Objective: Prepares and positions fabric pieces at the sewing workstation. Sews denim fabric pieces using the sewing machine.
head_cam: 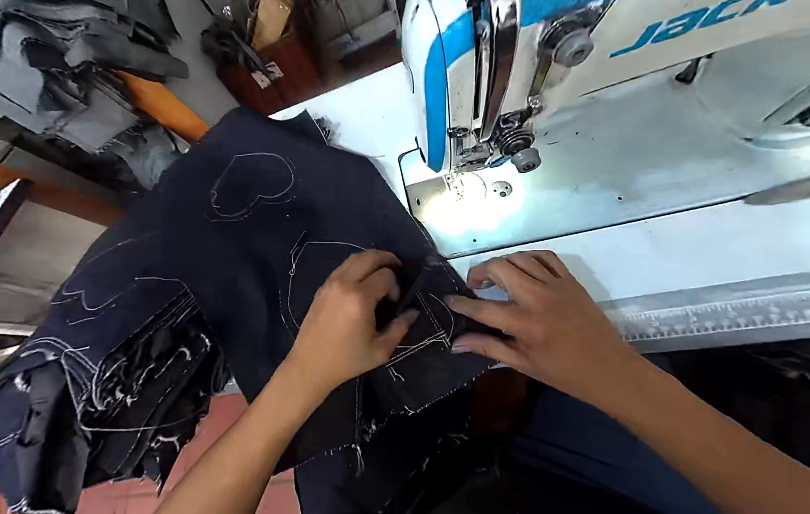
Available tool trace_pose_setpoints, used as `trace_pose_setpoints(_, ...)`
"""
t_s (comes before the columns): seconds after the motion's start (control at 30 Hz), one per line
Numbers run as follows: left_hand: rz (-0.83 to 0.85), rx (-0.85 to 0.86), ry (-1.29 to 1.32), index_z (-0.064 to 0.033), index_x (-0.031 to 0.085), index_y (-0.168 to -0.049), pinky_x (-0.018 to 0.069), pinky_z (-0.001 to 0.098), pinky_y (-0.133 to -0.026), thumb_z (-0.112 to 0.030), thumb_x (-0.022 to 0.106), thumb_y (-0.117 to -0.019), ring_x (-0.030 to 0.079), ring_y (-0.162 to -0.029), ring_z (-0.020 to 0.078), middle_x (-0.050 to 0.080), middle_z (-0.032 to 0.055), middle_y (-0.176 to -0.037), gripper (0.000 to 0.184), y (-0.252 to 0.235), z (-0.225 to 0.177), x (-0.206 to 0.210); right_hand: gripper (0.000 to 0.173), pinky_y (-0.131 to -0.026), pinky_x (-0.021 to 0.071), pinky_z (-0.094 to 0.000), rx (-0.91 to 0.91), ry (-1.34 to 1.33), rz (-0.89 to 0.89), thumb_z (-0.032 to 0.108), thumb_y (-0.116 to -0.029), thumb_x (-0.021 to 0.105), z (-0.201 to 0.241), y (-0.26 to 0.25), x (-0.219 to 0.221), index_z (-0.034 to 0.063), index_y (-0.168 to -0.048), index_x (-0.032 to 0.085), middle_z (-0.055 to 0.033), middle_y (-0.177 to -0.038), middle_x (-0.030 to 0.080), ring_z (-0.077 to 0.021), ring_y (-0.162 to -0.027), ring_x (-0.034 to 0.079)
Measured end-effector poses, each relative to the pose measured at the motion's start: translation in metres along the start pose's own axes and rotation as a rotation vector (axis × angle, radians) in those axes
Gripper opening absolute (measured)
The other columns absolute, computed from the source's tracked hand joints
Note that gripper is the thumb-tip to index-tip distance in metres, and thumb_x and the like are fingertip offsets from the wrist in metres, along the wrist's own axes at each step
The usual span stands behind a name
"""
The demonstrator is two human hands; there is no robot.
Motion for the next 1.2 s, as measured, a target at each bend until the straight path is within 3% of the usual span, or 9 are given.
trace_pose_setpoints(0.07,-0.039,0.067,-0.025,-0.0100,0.071,-0.091,0.0477,0.0491,-0.112,-0.036,0.068,-0.0944,0.058,-0.134,0.0240,0.068,0.0072,-0.131,0.027,0.009,-0.006,0.011,0.038,-0.086,0.0464,-0.0487,-0.009,0.039,-0.028,0.056,-0.0993,0.056,0.002,0.010,-0.003,0.0287,-0.108,0.080,-0.0038,-0.096,0.065,-0.0235,-0.091,0.061)
trace_pose_setpoints(0.17,-0.174,0.196,-0.009,-0.0088,0.075,-0.099,0.0506,0.0456,-0.111,-0.022,0.067,-0.0974,0.064,-0.127,0.0220,0.074,0.0050,-0.119,0.016,0.009,-0.015,0.003,0.035,-0.074,0.0418,-0.0417,-0.028,0.064,-0.134,0.047,-0.1036,0.055,0.006,0.018,-0.003,0.0217,-0.104,0.078,-0.0026,-0.075,0.056,-0.0205,-0.069,0.053)
trace_pose_setpoints(0.23,-0.212,0.233,0.024,-0.0061,0.078,-0.102,0.0516,0.0442,-0.111,-0.017,0.068,-0.0973,0.065,-0.125,0.0228,0.075,0.0067,-0.118,0.015,0.009,-0.019,0.003,0.035,-0.071,0.0392,-0.0383,-0.025,0.066,-0.163,0.045,-0.1038,0.056,0.006,0.021,-0.004,0.0192,-0.103,0.078,-0.0016,-0.069,0.052,-0.0188,-0.064,0.049)
trace_pose_setpoints(0.47,-0.244,0.197,-0.127,-0.0150,0.080,-0.107,0.0506,0.0439,-0.111,-0.022,0.064,-0.1007,0.065,-0.126,0.0195,0.075,0.0012,-0.121,0.019,0.020,-0.018,0.019,0.036,-0.072,0.0385,-0.0366,0.002,0.049,-0.149,0.050,-0.1019,0.057,0.002,0.021,-0.003,0.0231,-0.104,0.080,0.0003,-0.066,0.051,-0.0169,-0.065,0.049)
trace_pose_setpoints(0.73,-0.262,0.118,-0.121,-0.0142,0.082,-0.100,0.0568,0.0390,-0.103,-0.021,0.065,-0.0983,0.068,-0.120,0.0177,0.077,0.0001,-0.113,0.018,0.020,-0.019,0.020,0.041,-0.075,0.0417,-0.0386,0.034,0.047,-0.186,0.054,-0.0979,0.062,0.000,0.022,-0.005,0.0170,-0.095,0.080,-0.0005,-0.065,0.053,-0.0184,-0.066,0.051)
trace_pose_setpoints(1.0,-0.253,0.222,-0.397,-0.0123,0.079,-0.109,0.0574,0.0377,-0.098,-0.014,0.062,-0.0989,0.069,-0.117,0.0222,0.077,0.0037,-0.115,0.019,0.022,-0.037,0.024,0.043,-0.076,0.0413,-0.0392,0.020,0.051,-0.199,0.053,-0.0981,0.062,0.001,0.022,-0.004,0.0149,-0.090,0.079,-0.0009,-0.062,0.051,-0.0186,-0.064,0.050)
trace_pose_setpoints(1.07,-0.200,0.221,-0.395,-0.0114,0.078,-0.110,0.0579,0.0362,-0.096,-0.013,0.060,-0.0999,0.070,-0.117,0.0226,0.076,0.0044,-0.116,0.021,0.019,-0.040,0.023,0.043,-0.077,0.0419,-0.0402,0.028,0.047,-0.191,0.055,-0.0974,0.062,0.000,0.021,-0.005,0.0163,-0.088,0.079,-0.0014,-0.070,0.057,-0.0190,-0.069,0.054)
trace_pose_setpoints(1.13,-0.125,0.221,-0.318,-0.0119,0.078,-0.108,0.0586,0.0347,-0.092,-0.019,0.055,-0.1038,0.070,-0.115,0.0206,0.076,0.0037,-0.115,0.025,0.013,-0.038,0.019,0.043,-0.088,0.0457,-0.0437,0.040,0.045,-0.125,0.057,-0.0978,0.060,-0.001,0.018,-0.004,0.0193,-0.086,0.075,0.0005,-0.101,0.071,-0.0201,-0.094,0.062)
trace_pose_setpoints(1.2,-0.064,0.191,-0.187,-0.0147,0.078,-0.107,0.0577,0.0338,-0.089,-0.031,0.049,-0.1071,0.069,-0.111,0.0159,0.074,0.0010,-0.115,0.033,0.002,-0.026,0.012,0.045,-0.096,0.0461,-0.0461,0.044,0.036,-0.036,0.059,-0.0996,0.054,-0.002,0.013,-0.001,0.0202,-0.082,0.068,0.0070,-0.124,0.072,-0.0180,-0.115,0.064)
Point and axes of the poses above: each hand's wrist, its own y-axis away from the middle knuckle, its own x-axis out of the palm, z = x × y, the point moved 6 cm from there along -y, towards the middle knuckle
